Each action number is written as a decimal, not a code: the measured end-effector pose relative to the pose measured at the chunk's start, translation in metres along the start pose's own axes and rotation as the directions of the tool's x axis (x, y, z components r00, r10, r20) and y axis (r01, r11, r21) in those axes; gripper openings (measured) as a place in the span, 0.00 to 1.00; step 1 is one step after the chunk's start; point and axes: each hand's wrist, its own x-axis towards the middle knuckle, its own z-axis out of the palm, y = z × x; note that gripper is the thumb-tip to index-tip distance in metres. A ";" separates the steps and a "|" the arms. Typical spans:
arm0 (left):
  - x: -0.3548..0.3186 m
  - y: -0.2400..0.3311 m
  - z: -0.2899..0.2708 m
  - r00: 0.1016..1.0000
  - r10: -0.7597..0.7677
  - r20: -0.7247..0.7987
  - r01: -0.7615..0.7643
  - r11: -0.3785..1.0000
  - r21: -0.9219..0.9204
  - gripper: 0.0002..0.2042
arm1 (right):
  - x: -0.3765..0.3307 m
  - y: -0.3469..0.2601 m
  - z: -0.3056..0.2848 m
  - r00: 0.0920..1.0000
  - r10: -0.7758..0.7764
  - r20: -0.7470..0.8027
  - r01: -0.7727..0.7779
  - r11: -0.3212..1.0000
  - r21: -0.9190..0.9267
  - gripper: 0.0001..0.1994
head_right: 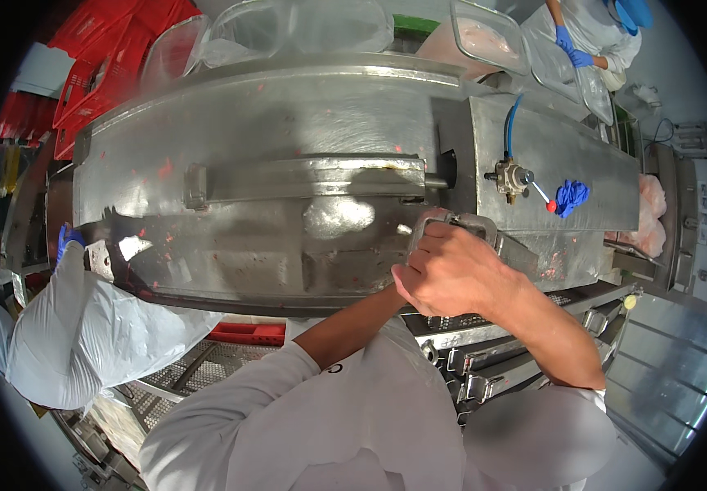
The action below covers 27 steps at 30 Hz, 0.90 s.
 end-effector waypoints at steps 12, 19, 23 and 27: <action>-0.031 0.002 0.009 0.971 0.189 -0.146 -0.188 0.982 0.020 0.20 | 0.003 -0.024 0.027 0.998 -0.066 0.024 0.065 0.996 0.059 0.12; -0.034 0.020 -0.029 0.962 -0.246 -0.116 0.219 0.954 -0.206 0.23 | 0.013 -0.045 0.041 0.989 -0.138 0.058 0.129 0.982 0.136 0.15; -0.084 0.066 -0.044 0.889 0.354 -0.291 0.019 0.606 0.795 0.29 | 0.016 -0.046 0.062 0.975 -0.196 0.100 0.193 0.980 0.043 0.10; -0.150 0.145 -0.064 0.724 0.670 -0.165 0.312 -0.104 0.944 0.31 | 0.019 -0.038 0.163 0.880 -0.102 0.463 0.047 0.991 0.127 0.08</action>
